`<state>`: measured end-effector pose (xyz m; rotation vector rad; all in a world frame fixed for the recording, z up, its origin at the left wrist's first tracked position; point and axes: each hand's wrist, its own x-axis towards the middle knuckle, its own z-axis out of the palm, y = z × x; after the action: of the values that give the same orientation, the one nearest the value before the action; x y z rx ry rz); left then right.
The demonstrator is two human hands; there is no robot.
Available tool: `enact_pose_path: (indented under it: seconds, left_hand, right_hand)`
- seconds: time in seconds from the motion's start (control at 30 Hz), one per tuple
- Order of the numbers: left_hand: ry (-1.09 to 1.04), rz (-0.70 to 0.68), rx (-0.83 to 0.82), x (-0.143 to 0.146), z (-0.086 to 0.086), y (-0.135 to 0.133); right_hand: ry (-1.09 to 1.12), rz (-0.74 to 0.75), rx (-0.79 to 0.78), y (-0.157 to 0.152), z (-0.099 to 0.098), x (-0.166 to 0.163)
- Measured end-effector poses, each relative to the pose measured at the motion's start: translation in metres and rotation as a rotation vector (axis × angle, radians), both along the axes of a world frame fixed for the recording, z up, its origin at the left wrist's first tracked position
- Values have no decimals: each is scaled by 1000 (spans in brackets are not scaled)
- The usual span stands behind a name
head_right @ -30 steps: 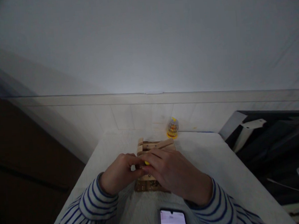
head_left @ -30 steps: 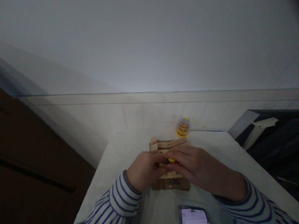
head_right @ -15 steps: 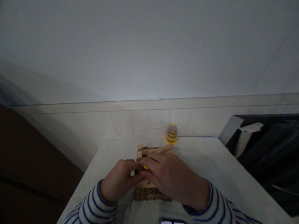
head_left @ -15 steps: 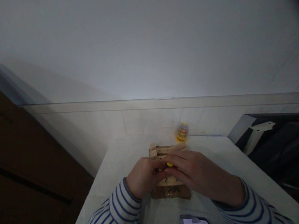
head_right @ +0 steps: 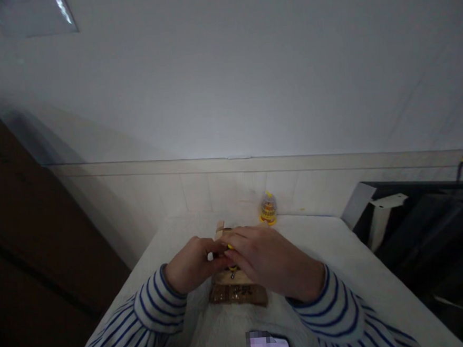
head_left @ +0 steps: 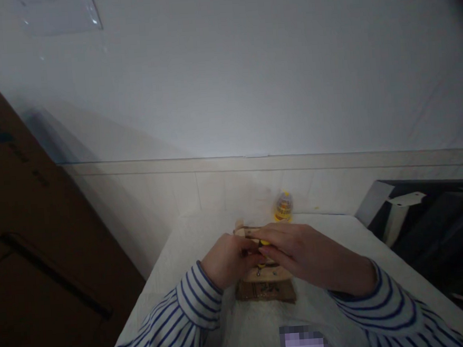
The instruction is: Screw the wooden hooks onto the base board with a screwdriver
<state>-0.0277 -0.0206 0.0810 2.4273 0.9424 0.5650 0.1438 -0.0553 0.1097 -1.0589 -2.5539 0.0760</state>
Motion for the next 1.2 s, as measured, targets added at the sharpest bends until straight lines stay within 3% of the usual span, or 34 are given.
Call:
enact_pose_path:
  seconds: [0.37,0.6,1.2]
  left_hand:
    - [42,122,23,0,1,-9]
    - [30,87,80,-2,-3,-10]
    - [19,27,-5,5,-18,5]
  right_hand:
    - [39,25,-35,-5,2,-6]
    - [84,35,-58,-2,-4,-5]
    - [96,37,-59,12,-20,7]
